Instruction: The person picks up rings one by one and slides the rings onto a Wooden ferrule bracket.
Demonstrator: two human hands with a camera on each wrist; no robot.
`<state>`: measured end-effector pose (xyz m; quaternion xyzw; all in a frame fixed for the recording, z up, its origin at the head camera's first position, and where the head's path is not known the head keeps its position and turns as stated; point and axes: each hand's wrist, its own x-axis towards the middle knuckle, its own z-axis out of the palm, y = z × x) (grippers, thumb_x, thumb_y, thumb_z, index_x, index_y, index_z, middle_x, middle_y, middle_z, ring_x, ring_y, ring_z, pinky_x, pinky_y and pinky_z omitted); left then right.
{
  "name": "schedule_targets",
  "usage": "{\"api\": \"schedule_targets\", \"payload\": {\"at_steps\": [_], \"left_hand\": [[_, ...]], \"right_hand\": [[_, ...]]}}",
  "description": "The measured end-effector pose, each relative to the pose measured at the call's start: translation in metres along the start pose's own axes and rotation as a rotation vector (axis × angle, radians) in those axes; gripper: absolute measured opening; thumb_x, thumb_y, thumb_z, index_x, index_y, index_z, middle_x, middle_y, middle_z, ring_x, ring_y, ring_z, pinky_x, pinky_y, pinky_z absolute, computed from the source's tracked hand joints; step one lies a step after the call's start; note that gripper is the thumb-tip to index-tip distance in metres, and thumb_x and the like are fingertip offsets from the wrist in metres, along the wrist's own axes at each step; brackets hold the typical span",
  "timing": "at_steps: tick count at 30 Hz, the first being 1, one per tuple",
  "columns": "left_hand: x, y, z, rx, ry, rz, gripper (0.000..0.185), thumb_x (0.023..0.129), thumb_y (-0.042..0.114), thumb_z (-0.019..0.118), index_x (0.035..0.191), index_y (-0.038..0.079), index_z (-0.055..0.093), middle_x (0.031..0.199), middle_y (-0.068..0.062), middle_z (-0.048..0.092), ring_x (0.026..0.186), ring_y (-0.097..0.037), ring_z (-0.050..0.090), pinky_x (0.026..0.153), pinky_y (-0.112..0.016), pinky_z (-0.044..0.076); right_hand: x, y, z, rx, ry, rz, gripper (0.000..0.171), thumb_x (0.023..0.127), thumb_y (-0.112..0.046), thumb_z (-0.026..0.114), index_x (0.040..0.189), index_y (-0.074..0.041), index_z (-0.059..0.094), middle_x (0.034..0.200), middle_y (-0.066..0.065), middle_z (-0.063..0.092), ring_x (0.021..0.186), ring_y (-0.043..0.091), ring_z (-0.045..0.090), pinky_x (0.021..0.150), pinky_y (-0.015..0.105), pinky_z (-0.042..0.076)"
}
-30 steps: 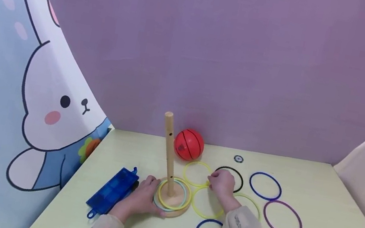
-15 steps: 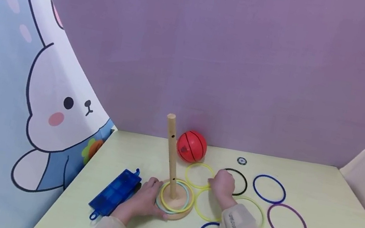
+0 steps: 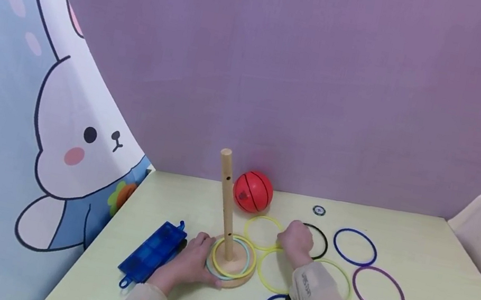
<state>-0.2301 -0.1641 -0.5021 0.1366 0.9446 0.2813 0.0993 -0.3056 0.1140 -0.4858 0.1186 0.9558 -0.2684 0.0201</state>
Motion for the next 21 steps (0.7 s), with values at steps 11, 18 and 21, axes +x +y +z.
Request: {"api": "schedule_targets", "payload": {"at_steps": [11,18,21], "left_hand": [[-0.0006,0.0015,-0.002,0.001,-0.004,-0.006,0.111,0.058,0.061,0.085,0.144,0.006,0.041,0.124,-0.005,0.043,0.116,-0.024,0.044,0.098,-0.047,0.045],[0.001,-0.0013,-0.0006,0.013,-0.001,0.003,0.113,0.057,0.063,0.085,0.144,0.006,0.041,0.124,-0.005,0.043,0.115,-0.024,0.044,0.098,-0.046,0.045],[0.0005,-0.0012,-0.0004,0.018,0.009,0.017,0.115,0.056,0.063,0.085,0.144,0.004,0.041,0.124,-0.006,0.043,0.115,-0.024,0.044,0.098,-0.046,0.045]], "right_hand": [[0.0023,-0.0015,0.0007,-0.023,0.009,-0.012,0.017,0.078,-0.017,0.068,0.065,-0.01,0.06,0.076,0.011,0.061,0.073,0.028,0.06,0.055,0.042,0.05],[0.0002,0.0019,0.0009,0.049,0.003,0.02,0.019,0.078,-0.019,0.069,0.066,-0.008,0.059,0.072,0.01,0.06,0.067,0.026,0.057,0.054,0.038,0.047],[-0.0002,0.0043,-0.0001,0.085,0.002,0.038,0.021,0.078,-0.021,0.069,0.065,-0.008,0.059,0.068,0.009,0.059,0.064,0.025,0.056,0.053,0.036,0.044]]}}
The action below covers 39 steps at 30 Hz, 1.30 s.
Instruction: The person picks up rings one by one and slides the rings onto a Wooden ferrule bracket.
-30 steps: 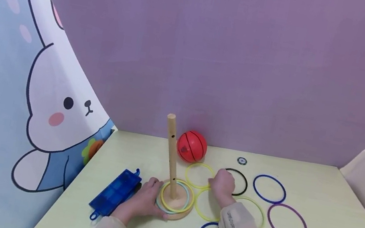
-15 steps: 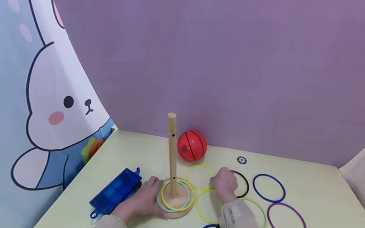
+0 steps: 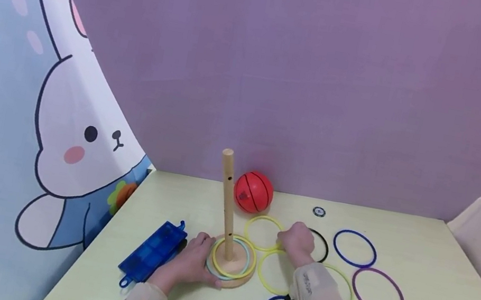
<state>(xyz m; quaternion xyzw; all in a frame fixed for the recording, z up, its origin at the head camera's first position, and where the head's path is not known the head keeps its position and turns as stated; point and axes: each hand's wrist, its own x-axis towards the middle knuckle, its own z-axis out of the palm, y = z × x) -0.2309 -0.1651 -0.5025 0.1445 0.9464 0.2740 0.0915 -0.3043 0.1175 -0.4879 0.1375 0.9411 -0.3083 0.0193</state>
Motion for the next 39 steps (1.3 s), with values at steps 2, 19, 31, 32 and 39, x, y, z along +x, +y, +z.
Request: {"api": "schedule_targets", "payload": {"at_steps": [2,19,31,32,39], "left_hand": [[0.0,0.0,0.0,0.003,0.004,0.007,0.115,0.056,0.063,0.086,0.144,0.003,0.041,0.125,-0.007,0.043,0.115,-0.025,0.044,0.098,-0.047,0.045],[0.001,0.0,0.001,0.008,-0.003,-0.003,0.115,0.056,0.063,0.085,0.144,0.004,0.041,0.123,-0.006,0.043,0.114,-0.024,0.045,0.097,-0.046,0.046],[-0.002,0.0,-0.001,0.008,0.012,0.042,0.113,0.058,0.058,0.087,0.143,0.0,0.041,0.125,-0.01,0.043,0.115,-0.027,0.044,0.098,-0.048,0.045],[-0.003,0.0,-0.001,0.008,0.015,0.046,0.112,0.059,0.058,0.088,0.143,0.0,0.041,0.126,-0.01,0.043,0.115,-0.027,0.044,0.098,-0.048,0.045],[-0.004,0.002,-0.002,0.004,0.024,0.06,0.111,0.059,0.056,0.088,0.142,-0.002,0.041,0.124,-0.01,0.043,0.113,-0.028,0.045,0.097,-0.048,0.045]], "right_hand": [[0.0,0.001,-0.001,0.029,-0.007,0.007,0.023,0.079,-0.024,0.069,0.064,-0.009,0.059,0.063,0.007,0.06,0.06,0.023,0.056,0.053,0.034,0.043],[-0.015,0.013,-0.026,0.668,-0.111,0.103,0.023,0.086,-0.007,0.072,0.103,0.008,0.068,0.08,0.016,0.069,0.065,0.021,0.068,0.063,0.032,0.058],[-0.058,0.01,-0.044,0.717,-0.148,-0.031,0.017,0.087,-0.005,0.071,0.096,0.009,0.068,0.082,0.023,0.068,0.06,0.018,0.065,0.06,0.032,0.058],[-0.063,0.009,-0.045,0.714,-0.15,-0.039,0.016,0.087,-0.005,0.072,0.095,0.008,0.068,0.082,0.023,0.068,0.06,0.018,0.065,0.06,0.032,0.058],[-0.089,0.009,-0.055,0.712,-0.203,-0.092,0.015,0.087,-0.005,0.071,0.095,0.008,0.069,0.078,0.018,0.068,0.062,0.02,0.065,0.062,0.034,0.058]]}}
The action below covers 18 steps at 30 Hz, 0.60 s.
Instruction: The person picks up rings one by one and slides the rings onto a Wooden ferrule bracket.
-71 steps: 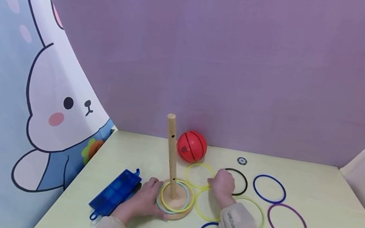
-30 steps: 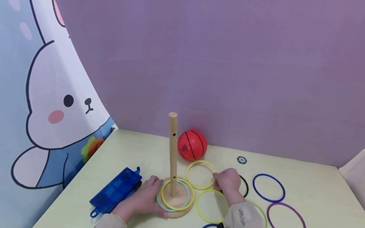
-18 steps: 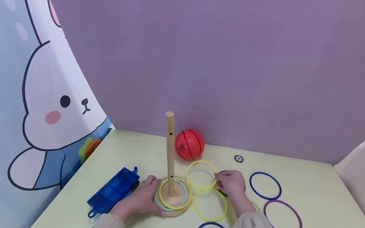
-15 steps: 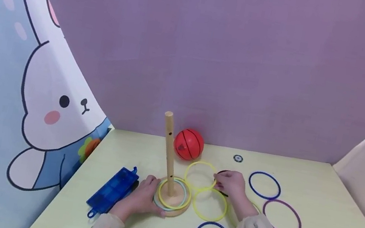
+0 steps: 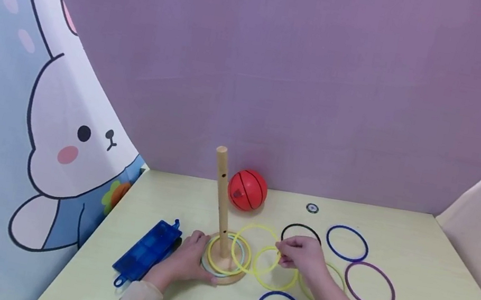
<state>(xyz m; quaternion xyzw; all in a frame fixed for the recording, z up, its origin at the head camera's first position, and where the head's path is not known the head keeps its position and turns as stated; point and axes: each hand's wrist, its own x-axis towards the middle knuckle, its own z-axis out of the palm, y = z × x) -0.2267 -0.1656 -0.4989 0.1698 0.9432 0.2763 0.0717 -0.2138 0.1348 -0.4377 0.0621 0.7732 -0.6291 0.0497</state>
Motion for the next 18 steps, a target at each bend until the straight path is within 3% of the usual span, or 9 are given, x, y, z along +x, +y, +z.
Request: {"api": "schedule_targets", "payload": {"at_steps": [10,18], "left_hand": [[0.0,0.0,0.001,0.0,0.002,-0.002,0.111,0.057,0.06,0.087,0.141,0.002,0.044,0.125,-0.009,0.043,0.113,-0.027,0.045,0.096,-0.049,0.046],[0.001,-0.001,0.001,-0.005,-0.003,-0.011,0.109,0.057,0.063,0.086,0.14,0.005,0.045,0.123,-0.008,0.043,0.112,-0.026,0.044,0.097,-0.048,0.046]], "right_hand": [[-0.027,-0.011,0.0,0.049,-0.197,-0.088,0.025,0.089,-0.01,0.07,0.101,0.011,0.066,0.078,0.012,0.067,0.065,0.019,0.064,0.063,0.033,0.058],[-0.039,-0.046,0.011,0.064,-0.242,-0.135,0.023,0.089,-0.008,0.07,0.1,0.012,0.067,0.079,0.014,0.066,0.064,0.017,0.063,0.063,0.032,0.058]]}}
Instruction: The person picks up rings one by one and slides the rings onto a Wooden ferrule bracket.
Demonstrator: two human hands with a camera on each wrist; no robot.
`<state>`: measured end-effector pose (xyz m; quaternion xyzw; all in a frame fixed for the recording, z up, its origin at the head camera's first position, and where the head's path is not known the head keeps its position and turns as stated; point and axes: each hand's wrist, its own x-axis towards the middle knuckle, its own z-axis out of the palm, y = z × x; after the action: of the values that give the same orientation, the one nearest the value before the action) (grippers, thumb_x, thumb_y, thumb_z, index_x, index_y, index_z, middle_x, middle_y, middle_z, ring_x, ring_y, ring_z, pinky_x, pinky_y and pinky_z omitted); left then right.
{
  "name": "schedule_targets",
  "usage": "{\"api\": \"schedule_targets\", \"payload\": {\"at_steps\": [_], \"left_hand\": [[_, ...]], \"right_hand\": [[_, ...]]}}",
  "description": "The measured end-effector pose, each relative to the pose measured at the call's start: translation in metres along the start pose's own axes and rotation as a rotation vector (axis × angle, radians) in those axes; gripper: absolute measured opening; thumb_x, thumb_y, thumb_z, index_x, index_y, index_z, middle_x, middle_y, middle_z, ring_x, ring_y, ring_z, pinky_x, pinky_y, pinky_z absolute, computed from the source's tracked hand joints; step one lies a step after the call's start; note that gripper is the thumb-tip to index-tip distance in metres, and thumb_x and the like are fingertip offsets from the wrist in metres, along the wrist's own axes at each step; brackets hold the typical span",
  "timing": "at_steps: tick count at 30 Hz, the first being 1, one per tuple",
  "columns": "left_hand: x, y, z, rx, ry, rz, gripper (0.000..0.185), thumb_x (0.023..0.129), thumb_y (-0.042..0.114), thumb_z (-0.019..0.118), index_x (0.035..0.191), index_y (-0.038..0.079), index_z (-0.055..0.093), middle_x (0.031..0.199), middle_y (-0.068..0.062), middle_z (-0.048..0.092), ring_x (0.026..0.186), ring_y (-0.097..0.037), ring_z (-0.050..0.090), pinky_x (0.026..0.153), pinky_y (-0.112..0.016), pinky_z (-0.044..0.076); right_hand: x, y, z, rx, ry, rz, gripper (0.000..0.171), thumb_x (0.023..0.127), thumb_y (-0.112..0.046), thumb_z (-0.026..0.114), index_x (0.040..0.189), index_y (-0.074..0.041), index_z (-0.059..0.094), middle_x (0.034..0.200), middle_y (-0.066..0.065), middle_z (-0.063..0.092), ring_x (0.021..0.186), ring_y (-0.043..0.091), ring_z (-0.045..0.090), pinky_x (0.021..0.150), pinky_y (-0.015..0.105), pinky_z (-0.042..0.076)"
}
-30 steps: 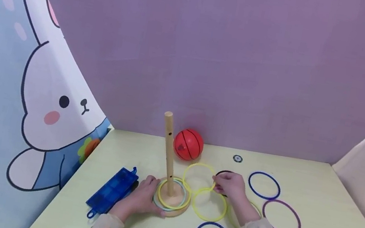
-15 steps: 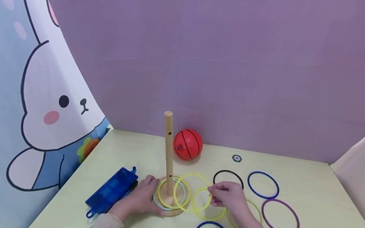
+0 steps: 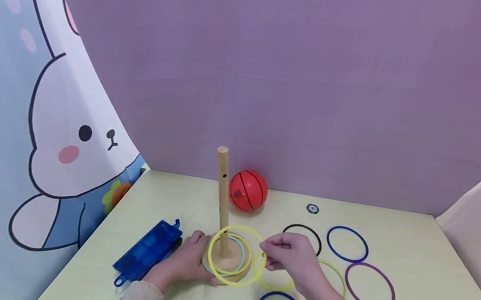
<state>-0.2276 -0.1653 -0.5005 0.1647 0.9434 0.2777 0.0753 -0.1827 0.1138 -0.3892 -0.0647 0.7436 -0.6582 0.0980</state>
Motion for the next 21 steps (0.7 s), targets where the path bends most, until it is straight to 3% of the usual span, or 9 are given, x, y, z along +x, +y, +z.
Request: {"api": "schedule_targets", "payload": {"at_steps": [5,10,16,21], "left_hand": [[0.0,0.001,0.001,-0.033,0.007,-0.023,0.11,0.057,0.059,0.088,0.143,0.007,0.044,0.126,-0.01,0.043,0.115,-0.028,0.043,0.098,-0.05,0.043],[0.0,0.003,0.002,-0.027,0.021,0.005,0.109,0.057,0.056,0.089,0.145,0.009,0.044,0.128,-0.015,0.045,0.119,-0.033,0.043,0.1,-0.054,0.04],[0.0,0.004,0.003,-0.023,0.008,0.008,0.113,0.058,0.056,0.088,0.151,0.019,0.036,0.138,-0.013,0.041,0.126,-0.032,0.039,0.104,-0.053,0.037],[0.003,0.004,0.005,0.011,-0.011,-0.037,0.116,0.057,0.06,0.086,0.149,0.01,0.035,0.129,-0.007,0.041,0.118,-0.026,0.042,0.101,-0.047,0.043]], "right_hand": [[0.003,-0.023,0.006,-0.011,0.01,-0.041,0.022,0.09,-0.01,0.071,0.101,0.008,0.068,0.078,0.014,0.066,0.064,0.018,0.063,0.063,0.033,0.058],[0.005,-0.046,0.008,-0.001,0.021,-0.077,0.022,0.089,-0.01,0.072,0.101,0.007,0.069,0.077,0.013,0.066,0.063,0.019,0.063,0.064,0.034,0.058],[0.006,-0.076,0.006,0.018,0.052,-0.122,0.018,0.089,-0.009,0.071,0.1,0.005,0.07,0.083,0.014,0.069,0.064,0.022,0.065,0.066,0.035,0.058],[0.006,-0.098,0.005,0.066,0.063,-0.181,0.023,0.089,-0.01,0.072,0.102,0.008,0.069,0.087,0.014,0.069,0.064,0.022,0.065,0.067,0.036,0.058]]}}
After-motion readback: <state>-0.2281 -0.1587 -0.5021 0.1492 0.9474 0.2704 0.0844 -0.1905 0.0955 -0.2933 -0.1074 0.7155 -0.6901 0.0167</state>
